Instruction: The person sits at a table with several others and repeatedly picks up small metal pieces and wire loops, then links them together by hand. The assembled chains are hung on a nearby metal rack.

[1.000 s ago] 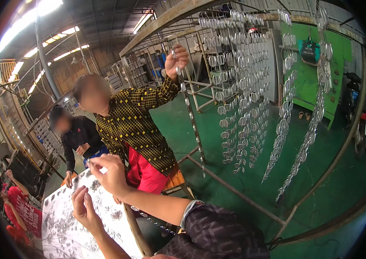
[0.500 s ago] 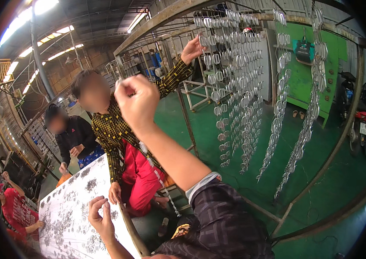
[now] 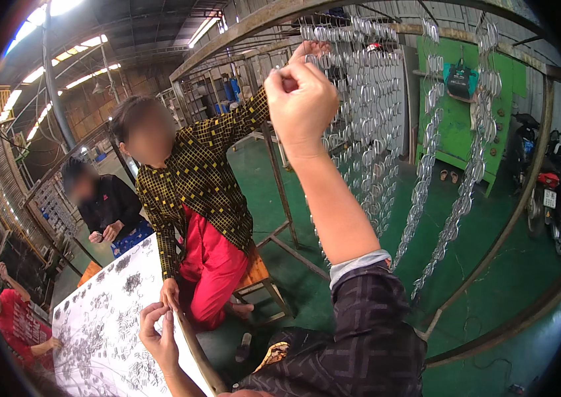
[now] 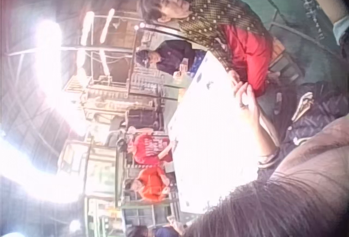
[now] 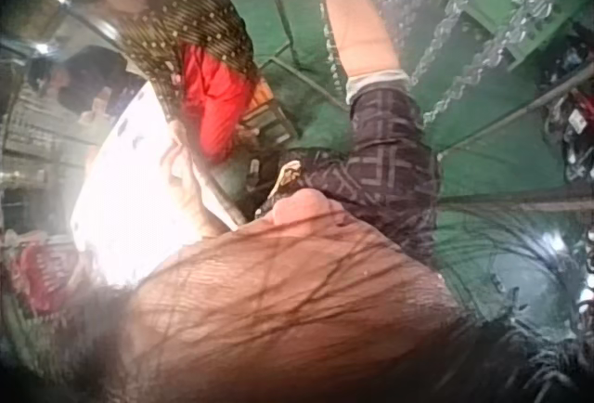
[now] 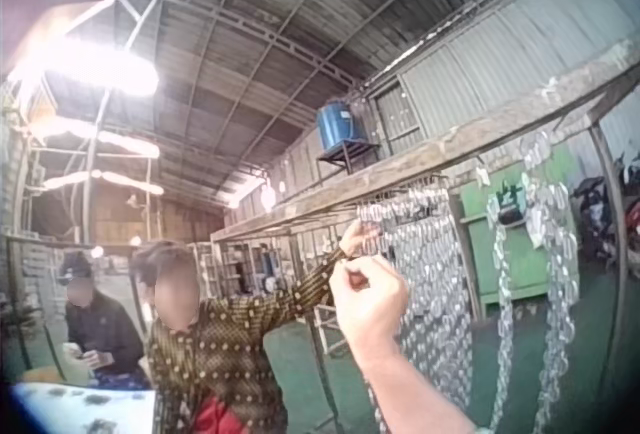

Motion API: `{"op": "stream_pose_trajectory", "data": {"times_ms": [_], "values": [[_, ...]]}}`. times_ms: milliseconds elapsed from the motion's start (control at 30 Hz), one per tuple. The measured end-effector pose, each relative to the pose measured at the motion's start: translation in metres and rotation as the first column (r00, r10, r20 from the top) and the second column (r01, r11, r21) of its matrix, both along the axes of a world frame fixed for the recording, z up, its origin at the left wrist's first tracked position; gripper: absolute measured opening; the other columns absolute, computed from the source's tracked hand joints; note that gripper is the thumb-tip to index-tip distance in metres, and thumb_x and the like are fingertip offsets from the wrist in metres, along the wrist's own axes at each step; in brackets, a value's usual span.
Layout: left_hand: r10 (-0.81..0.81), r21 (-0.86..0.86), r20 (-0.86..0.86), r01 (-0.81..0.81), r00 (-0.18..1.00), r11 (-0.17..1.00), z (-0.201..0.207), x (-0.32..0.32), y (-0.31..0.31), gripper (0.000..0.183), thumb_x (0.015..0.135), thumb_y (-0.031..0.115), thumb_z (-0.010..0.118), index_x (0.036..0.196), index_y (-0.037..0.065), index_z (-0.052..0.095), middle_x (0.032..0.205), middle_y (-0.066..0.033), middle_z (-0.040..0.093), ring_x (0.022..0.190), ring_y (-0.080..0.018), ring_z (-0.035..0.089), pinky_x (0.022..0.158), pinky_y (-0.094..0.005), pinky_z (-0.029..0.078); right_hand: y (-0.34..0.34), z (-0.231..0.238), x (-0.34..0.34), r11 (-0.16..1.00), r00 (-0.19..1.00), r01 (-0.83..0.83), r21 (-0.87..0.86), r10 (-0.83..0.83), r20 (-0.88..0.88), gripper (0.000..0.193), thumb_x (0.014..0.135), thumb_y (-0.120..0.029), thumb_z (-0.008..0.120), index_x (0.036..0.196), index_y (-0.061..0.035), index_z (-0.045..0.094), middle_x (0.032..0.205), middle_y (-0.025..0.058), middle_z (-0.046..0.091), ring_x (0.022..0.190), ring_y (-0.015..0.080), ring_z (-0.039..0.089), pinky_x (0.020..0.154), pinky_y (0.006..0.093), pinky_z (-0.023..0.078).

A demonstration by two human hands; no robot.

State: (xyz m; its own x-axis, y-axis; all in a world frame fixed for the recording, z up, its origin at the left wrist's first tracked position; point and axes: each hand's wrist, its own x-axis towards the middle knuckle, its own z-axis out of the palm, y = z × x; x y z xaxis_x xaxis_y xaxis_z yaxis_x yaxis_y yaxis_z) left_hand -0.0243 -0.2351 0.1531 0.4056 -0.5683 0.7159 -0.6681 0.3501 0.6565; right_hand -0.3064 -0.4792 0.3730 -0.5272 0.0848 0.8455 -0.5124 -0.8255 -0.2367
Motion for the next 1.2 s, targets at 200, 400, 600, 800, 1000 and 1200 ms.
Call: {"op": "stream_pose_trajectory", "data": {"times_ms": [200, 400, 600, 800, 1000, 1200], "values": [[-0.019, 0.024, -0.018, 0.019, 1.0, 1.0, -0.002, 0.0, -0.005, 0.005, 0.082, -0.001, 0.066, 0.086, -0.002, 0.066, 0.096, -0.0124, 0.062, 0.094, -0.021, 0.057, 0.088, -0.0323, 0.043, 0.001, 0.008, -0.03, 0.984, 0.984, 0.179, 0.026, -0.179, -0.002, 0.017, 0.068, -0.011, 0.073, 0.058, -0.0085, 0.059, 0.057, 0.0033, 0.058, 0.048, 0.0241, 0.056, 0.045, 0.0362, 0.04], [-0.064, 0.02, -0.057, 0.065, 0.996, 0.998, -0.004, -0.001, -0.009, 0.006, 0.079, 0.001, 0.068, 0.085, -0.002, 0.066, 0.096, -0.0132, 0.061, 0.094, -0.0238, 0.058, 0.091, -0.0358, 0.042, 0.019, 0.02, -0.059, 0.916, 0.918, 0.396, 0.066, -0.396, -0.015, 0.012, 0.067, -0.013, 0.068, 0.06, -0.0091, 0.06, 0.057, 0.0031, 0.058, 0.051, 0.0264, 0.056, 0.047, 0.0379, 0.041], [-0.07, 0.027, -0.054, 0.072, 0.996, 0.997, -0.003, 0.0, -0.004, 0.006, 0.079, 0.0, 0.068, 0.084, -0.002, 0.066, 0.096, -0.0132, 0.062, 0.094, -0.0237, 0.059, 0.091, -0.0355, 0.043, 0.033, 0.031, -0.092, 0.802, 0.807, 0.587, 0.105, -0.59, -0.003, 0.006, 0.065, -0.014, 0.067, 0.063, -0.0095, 0.064, 0.06, 0.0048, 0.062, 0.054, 0.0283, 0.06, 0.051, 0.0393, 0.045], [-0.077, 0.014, -0.046, 0.078, 0.996, 0.997, -0.002, 0.002, -0.002, 0.005, 0.08, -0.001, 0.067, 0.085, -0.003, 0.065, 0.096, -0.0127, 0.062, 0.093, -0.0224, 0.059, 0.09, -0.0334, 0.043, 0.044, 0.047, -0.124, 0.701, 0.714, 0.688, 0.187, -0.701, 0.001, 0.011, 0.069, -0.021, 0.067, 0.072, -0.0115, 0.071, 0.069, 0.0084, 0.068, 0.064, 0.0322, 0.065, 0.056, 0.0409, 0.05], [-0.085, 0.006, -0.006, 0.085, 0.996, 0.996, -0.003, 0.002, -0.002, 0.005, 0.082, -0.002, 0.064, 0.086, -0.005, 0.065, 0.095, -0.0128, 0.062, 0.093, -0.0205, 0.058, 0.088, -0.031, 0.043, 0.04, 0.064, -0.148, 0.614, 0.631, 0.759, 0.217, -0.776, -0.011, 0.013, 0.072, -0.026, 0.067, 0.072, -0.0133, 0.07, 0.067, 0.0072, 0.067, 0.065, 0.0333, 0.065, 0.057, 0.0424, 0.05], [-0.064, 0.019, -0.024, 0.065, 0.998, 0.998, 0.0, -0.002, 0.001, 0.005, 0.082, 0.0, 0.065, 0.085, -0.004, 0.065, 0.095, -0.0129, 0.062, 0.093, -0.0209, 0.058, 0.089, -0.0318, 0.042, 0.034, 0.076, -0.162, 0.577, 0.614, 0.771, 0.269, -0.785, -0.075, 0.018, 0.072, -0.031, 0.064, 0.066, -0.0138, 0.064, 0.065, 0.0076, 0.065, 0.064, 0.0339, 0.063, 0.055, 0.0441, 0.049]]}}
